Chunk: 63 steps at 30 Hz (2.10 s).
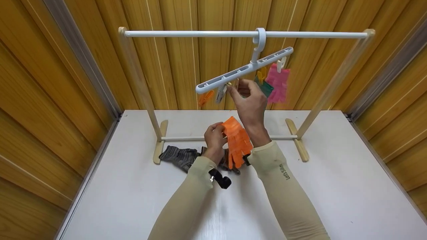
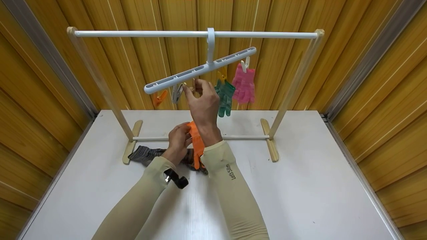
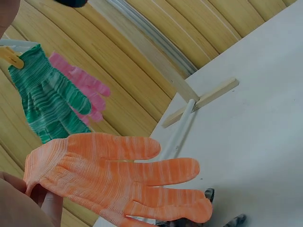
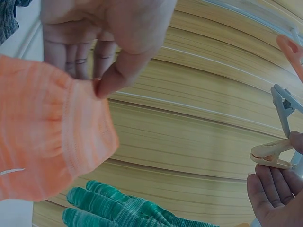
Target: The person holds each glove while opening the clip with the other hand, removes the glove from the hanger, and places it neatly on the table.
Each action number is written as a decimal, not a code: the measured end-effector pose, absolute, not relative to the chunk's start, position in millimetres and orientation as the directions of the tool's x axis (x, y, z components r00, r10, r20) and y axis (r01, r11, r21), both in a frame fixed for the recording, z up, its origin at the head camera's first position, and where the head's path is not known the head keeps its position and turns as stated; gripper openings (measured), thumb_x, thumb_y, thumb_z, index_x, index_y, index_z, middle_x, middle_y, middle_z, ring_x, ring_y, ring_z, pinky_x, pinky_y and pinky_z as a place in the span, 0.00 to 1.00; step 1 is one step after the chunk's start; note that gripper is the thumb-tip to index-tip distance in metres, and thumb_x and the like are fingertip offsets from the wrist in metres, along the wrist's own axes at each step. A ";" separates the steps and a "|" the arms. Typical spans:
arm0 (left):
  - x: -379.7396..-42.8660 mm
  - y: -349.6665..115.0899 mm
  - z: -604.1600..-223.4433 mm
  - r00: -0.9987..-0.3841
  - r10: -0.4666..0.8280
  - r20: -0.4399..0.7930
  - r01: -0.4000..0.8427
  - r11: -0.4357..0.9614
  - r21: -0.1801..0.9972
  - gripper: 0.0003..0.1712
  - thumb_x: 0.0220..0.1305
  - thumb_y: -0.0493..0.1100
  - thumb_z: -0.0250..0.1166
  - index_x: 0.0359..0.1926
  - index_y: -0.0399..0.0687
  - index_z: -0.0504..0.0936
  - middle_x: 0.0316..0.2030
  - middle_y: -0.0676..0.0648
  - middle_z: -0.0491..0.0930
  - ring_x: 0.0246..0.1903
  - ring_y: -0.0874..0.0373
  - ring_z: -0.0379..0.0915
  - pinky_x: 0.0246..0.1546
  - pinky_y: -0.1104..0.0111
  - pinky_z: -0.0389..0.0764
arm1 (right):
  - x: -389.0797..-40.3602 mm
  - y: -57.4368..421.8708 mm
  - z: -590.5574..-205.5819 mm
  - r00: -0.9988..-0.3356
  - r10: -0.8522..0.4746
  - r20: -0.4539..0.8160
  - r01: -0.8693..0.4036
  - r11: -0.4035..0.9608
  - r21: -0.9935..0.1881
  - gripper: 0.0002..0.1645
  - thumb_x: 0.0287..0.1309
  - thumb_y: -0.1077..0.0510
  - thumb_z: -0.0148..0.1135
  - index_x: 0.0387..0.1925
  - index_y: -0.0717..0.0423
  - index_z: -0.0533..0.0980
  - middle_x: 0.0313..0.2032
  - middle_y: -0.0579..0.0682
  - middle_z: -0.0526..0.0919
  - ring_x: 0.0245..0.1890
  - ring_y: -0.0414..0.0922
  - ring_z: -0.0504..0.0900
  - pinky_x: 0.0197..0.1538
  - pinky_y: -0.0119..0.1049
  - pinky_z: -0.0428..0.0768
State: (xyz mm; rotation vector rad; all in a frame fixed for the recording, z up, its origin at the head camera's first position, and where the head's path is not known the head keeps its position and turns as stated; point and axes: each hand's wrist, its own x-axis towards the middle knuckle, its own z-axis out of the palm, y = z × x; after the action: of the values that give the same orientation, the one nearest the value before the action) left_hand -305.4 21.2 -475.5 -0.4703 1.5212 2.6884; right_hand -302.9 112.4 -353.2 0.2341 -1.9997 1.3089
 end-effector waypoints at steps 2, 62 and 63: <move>-302.5 26.5 -479.3 -0.950 -0.121 -0.286 -0.176 -0.548 0.817 0.14 0.77 0.35 0.57 0.57 0.34 0.78 0.44 0.40 0.81 0.37 0.51 0.82 0.37 0.62 0.85 | -302.6 112.4 -352.9 -0.727 0.226 0.648 -0.510 0.456 -0.730 0.21 0.66 0.52 0.76 0.52 0.62 0.84 0.45 0.53 0.87 0.45 0.45 0.86 0.55 0.41 0.85; -237.9 111.7 -526.6 -0.855 -0.242 -0.458 -0.257 -0.570 0.781 0.16 0.73 0.30 0.57 0.55 0.24 0.83 0.56 0.31 0.82 0.54 0.45 0.78 0.57 0.56 0.80 | -303.0 116.0 -357.0 -0.706 0.200 0.680 -0.543 0.463 -0.701 0.20 0.67 0.54 0.75 0.51 0.65 0.83 0.45 0.55 0.87 0.45 0.47 0.86 0.54 0.42 0.84; -237.2 109.7 -525.3 -0.862 -0.242 -0.444 -0.255 -0.550 0.795 0.16 0.73 0.31 0.59 0.55 0.25 0.83 0.56 0.32 0.83 0.56 0.45 0.78 0.58 0.56 0.80 | -303.0 115.7 -356.9 -0.704 0.201 0.681 -0.545 0.460 -0.701 0.20 0.67 0.54 0.76 0.52 0.65 0.83 0.45 0.55 0.87 0.45 0.48 0.86 0.54 0.42 0.85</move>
State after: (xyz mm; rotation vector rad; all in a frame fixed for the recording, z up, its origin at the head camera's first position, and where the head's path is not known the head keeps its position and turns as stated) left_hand -237.2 109.7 -525.3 -0.8222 1.4861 2.6341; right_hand -303.0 115.7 -356.9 0.2866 -1.9808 1.3031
